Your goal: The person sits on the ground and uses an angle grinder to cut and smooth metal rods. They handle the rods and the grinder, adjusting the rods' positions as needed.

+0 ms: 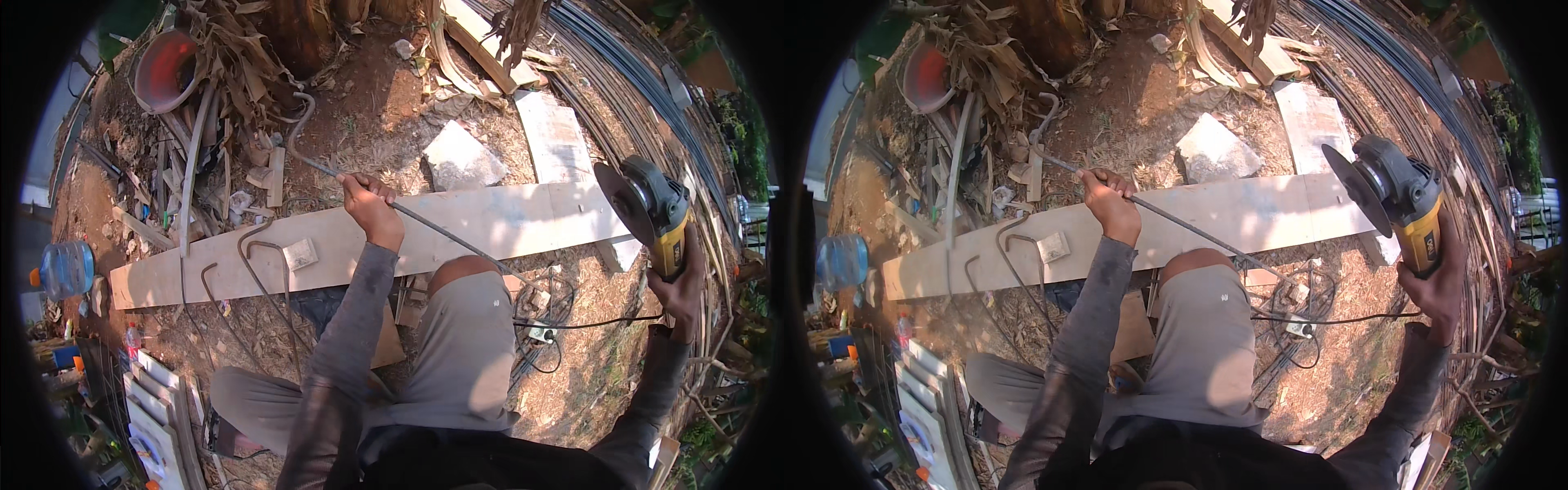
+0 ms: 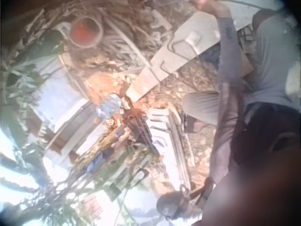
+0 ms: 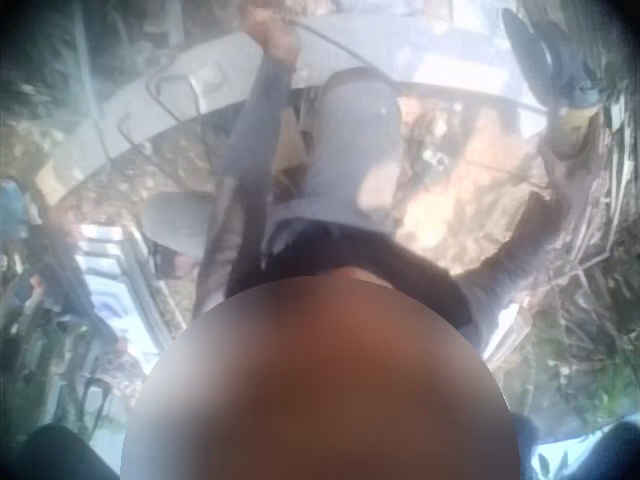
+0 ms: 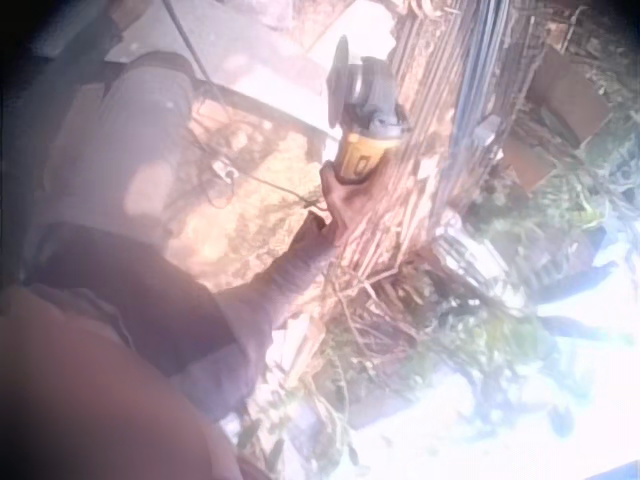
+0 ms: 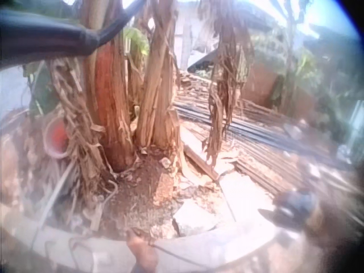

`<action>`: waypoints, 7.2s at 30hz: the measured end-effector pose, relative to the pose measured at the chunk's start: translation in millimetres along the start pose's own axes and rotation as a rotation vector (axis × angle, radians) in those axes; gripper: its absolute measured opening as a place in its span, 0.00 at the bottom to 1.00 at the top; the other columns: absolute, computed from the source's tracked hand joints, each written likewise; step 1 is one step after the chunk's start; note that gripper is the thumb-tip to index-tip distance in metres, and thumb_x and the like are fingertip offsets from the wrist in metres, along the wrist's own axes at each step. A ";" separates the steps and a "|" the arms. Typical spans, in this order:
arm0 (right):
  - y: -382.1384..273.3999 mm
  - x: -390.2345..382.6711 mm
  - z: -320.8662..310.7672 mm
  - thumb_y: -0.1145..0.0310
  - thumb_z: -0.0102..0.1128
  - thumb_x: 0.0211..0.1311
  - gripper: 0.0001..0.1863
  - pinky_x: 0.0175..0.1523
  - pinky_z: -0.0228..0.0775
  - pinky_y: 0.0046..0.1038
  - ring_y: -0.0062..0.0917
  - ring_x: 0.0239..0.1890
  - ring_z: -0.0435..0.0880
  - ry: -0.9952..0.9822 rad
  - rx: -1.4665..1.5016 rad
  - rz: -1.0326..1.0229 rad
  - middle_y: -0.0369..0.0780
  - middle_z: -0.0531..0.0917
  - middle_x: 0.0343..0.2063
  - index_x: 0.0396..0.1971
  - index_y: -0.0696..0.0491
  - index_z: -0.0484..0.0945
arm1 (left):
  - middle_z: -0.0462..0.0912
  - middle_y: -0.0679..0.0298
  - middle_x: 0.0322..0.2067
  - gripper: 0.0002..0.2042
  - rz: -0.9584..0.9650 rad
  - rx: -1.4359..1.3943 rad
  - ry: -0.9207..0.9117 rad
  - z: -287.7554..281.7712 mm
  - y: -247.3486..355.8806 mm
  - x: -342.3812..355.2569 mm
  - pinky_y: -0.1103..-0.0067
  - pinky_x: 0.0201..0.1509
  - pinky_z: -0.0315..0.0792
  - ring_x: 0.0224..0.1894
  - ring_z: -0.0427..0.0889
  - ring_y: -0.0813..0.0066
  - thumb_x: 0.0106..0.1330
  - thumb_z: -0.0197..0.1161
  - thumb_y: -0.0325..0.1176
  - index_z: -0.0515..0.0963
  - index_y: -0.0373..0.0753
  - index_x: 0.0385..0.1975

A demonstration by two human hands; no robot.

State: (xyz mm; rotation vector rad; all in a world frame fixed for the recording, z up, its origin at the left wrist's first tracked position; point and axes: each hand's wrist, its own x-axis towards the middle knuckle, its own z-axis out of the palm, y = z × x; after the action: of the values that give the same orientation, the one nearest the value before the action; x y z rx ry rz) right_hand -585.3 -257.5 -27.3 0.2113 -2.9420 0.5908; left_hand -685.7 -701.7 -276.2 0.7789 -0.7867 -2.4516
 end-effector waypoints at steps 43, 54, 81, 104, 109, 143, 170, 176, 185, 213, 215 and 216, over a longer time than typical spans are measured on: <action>-67.5 42.0 216.6 0.74 0.70 0.46 0.38 0.51 0.73 0.27 0.22 0.42 0.78 -0.237 0.587 0.187 0.37 0.79 0.41 0.62 0.58 0.70 | 0.56 0.75 0.18 0.24 -0.101 0.516 -0.246 -80.7 94.2 1.4 0.83 0.18 0.46 0.16 0.51 0.89 0.83 0.44 0.57 0.62 0.45 0.27; -68.2 21.5 246.2 0.76 0.70 0.44 0.41 0.53 0.75 0.27 0.22 0.44 0.80 -0.264 0.623 0.243 0.37 0.80 0.44 0.65 0.58 0.69 | 0.59 0.75 0.15 0.26 -0.297 0.573 -0.229 -93.6 1.0 3.9 0.82 0.18 0.51 0.15 0.56 0.88 0.85 0.43 0.52 0.64 0.44 0.22; -71.7 -3.0 279.6 0.77 0.73 0.42 0.41 0.54 0.75 0.28 0.24 0.45 0.82 -0.313 0.669 0.272 0.40 0.82 0.44 0.63 0.59 0.70 | 0.86 0.64 0.37 0.22 -0.453 1.037 -0.856 -136.6 54.8 50.7 0.81 0.41 0.78 0.35 0.80 0.81 0.84 0.50 0.44 0.78 0.32 0.61; -50.7 -9.7 295.5 0.71 0.72 0.57 0.34 0.62 0.71 0.30 0.25 0.53 0.80 -0.316 0.602 0.197 0.41 0.81 0.52 0.64 0.60 0.71 | 0.89 0.61 0.34 0.23 -0.240 1.080 -1.039 -126.1 89.0 69.2 0.75 0.43 0.85 0.35 0.89 0.71 0.83 0.49 0.48 0.83 0.33 0.40; -65.9 -7.3 298.0 0.74 0.71 0.49 0.33 0.56 0.74 0.29 0.24 0.46 0.81 -0.356 0.567 0.220 0.39 0.82 0.44 0.59 0.58 0.72 | 0.87 0.57 0.32 0.18 -0.499 1.046 -0.883 -155.6 30.1 31.7 0.73 0.39 0.83 0.36 0.88 0.68 0.82 0.51 0.38 0.69 0.30 0.60; -162.7 56.9 283.1 0.76 0.68 0.54 0.23 0.36 0.81 0.28 0.26 0.31 0.86 -0.291 1.263 0.543 0.40 0.82 0.34 0.50 0.58 0.72 | 0.82 0.53 0.54 0.26 -0.225 0.819 -0.625 -84.2 33.1 -193.0 0.73 0.54 0.80 0.51 0.85 0.69 0.76 0.63 0.32 0.64 0.32 0.69; -144.3 45.4 292.8 0.74 0.71 0.57 0.25 0.32 0.84 0.32 0.29 0.27 0.85 -0.003 1.309 0.626 0.40 0.80 0.35 0.51 0.53 0.67 | 0.87 0.53 0.29 0.21 -0.016 1.146 -0.373 -52.0 1.2 -191.4 0.69 0.37 0.79 0.32 0.89 0.61 0.55 0.74 0.24 0.76 0.35 0.50; -138.1 38.0 288.2 0.76 0.68 0.56 0.25 0.30 0.85 0.36 0.31 0.26 0.85 -0.163 1.366 0.725 0.41 0.79 0.34 0.52 0.53 0.67 | 0.83 0.48 0.27 0.17 0.015 1.287 -0.401 -50.4 -5.3 -202.6 0.60 0.36 0.77 0.33 0.87 0.45 0.55 0.70 0.23 0.72 0.33 0.42; -143.5 43.8 275.0 0.79 0.70 0.51 0.28 0.33 0.82 0.30 0.26 0.28 0.83 -0.101 1.216 0.567 0.40 0.79 0.35 0.53 0.54 0.69 | 0.83 0.45 0.31 0.21 0.162 1.273 -0.460 -44.4 -7.6 -207.3 0.57 0.40 0.77 0.35 0.85 0.42 0.56 0.70 0.24 0.71 0.32 0.49; -82.6 47.5 372.4 0.71 0.78 0.50 0.38 0.58 0.75 0.31 0.25 0.50 0.81 -0.404 0.858 0.147 0.41 0.82 0.48 0.62 0.57 0.69 | 0.83 0.42 0.36 0.20 -0.300 1.348 -0.217 -219.8 -46.4 -135.7 0.53 0.47 0.75 0.41 0.84 0.40 0.77 0.55 0.48 0.78 0.34 0.42; -77.1 42.6 383.9 0.68 0.79 0.53 0.38 0.58 0.75 0.31 0.24 0.51 0.81 -0.401 0.942 0.153 0.41 0.82 0.49 0.62 0.57 0.69 | 0.83 0.44 0.30 0.20 -0.303 1.292 -0.153 -218.4 -46.9 -133.5 0.54 0.44 0.75 0.36 0.84 0.42 0.79 0.52 0.47 0.78 0.33 0.39; -74.1 39.4 388.3 0.67 0.80 0.55 0.38 0.59 0.74 0.31 0.24 0.51 0.81 -0.410 1.014 0.143 0.40 0.82 0.50 0.62 0.57 0.69 | 0.82 0.46 0.29 0.20 -0.234 1.234 -0.104 -218.8 -47.5 -132.0 0.57 0.42 0.74 0.34 0.83 0.45 0.80 0.52 0.47 0.78 0.33 0.39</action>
State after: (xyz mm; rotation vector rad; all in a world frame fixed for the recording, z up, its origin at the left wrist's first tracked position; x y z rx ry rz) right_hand -651.8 -481.6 -348.5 0.2265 -2.6873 2.2371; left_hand -461.5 -676.1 -405.3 1.1543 -2.4153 -1.9768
